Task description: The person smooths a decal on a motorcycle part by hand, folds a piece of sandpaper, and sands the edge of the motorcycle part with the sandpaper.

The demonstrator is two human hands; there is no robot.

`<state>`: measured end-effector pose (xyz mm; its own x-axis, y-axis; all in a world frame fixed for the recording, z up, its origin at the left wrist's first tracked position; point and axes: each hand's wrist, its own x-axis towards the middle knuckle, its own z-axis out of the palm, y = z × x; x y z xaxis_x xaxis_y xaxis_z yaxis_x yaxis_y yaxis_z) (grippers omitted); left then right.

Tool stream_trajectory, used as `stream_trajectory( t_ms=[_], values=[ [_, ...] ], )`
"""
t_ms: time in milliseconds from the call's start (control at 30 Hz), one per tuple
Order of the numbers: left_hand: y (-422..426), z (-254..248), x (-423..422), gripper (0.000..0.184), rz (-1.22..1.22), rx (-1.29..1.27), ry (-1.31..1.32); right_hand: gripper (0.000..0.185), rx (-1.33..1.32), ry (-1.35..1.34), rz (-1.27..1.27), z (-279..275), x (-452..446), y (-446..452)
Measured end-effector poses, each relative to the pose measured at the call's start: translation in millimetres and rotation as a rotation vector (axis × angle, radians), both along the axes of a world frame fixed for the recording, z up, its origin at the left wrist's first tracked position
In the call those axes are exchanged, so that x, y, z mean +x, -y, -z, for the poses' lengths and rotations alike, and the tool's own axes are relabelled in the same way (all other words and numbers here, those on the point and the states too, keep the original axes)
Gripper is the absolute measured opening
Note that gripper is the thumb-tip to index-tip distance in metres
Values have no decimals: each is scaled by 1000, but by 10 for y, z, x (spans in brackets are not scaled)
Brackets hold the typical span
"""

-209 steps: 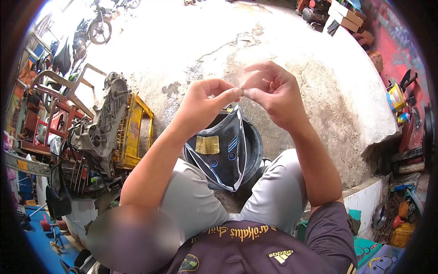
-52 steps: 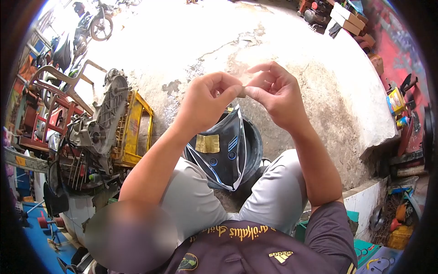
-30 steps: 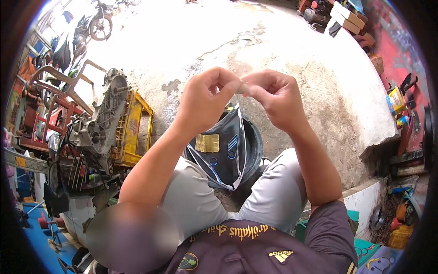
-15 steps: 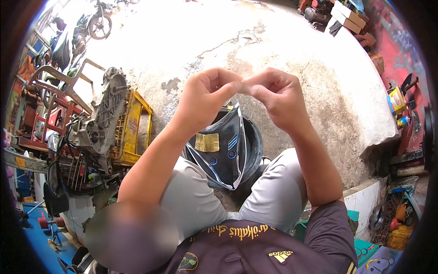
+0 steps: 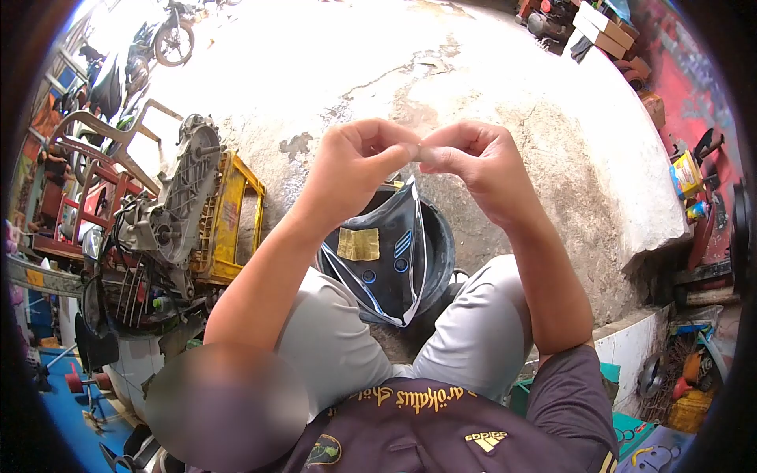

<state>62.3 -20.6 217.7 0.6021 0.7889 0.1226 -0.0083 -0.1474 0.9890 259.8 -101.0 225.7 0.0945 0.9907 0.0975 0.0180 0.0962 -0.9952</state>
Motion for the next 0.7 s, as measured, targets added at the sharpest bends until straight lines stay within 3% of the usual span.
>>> stream_trajectory(
  t_ms=[267,467,700],
  values=[
    [13,-24,-25,17,-28,17,-3,36,23,8,26,-57,-36,35],
    [23,2,7,18,-54,33,7,26,11,0,12,0,-12,4],
    [16,5,29,31,-81,67,25,14,-2,36,24,22,5,-5]
  ],
)
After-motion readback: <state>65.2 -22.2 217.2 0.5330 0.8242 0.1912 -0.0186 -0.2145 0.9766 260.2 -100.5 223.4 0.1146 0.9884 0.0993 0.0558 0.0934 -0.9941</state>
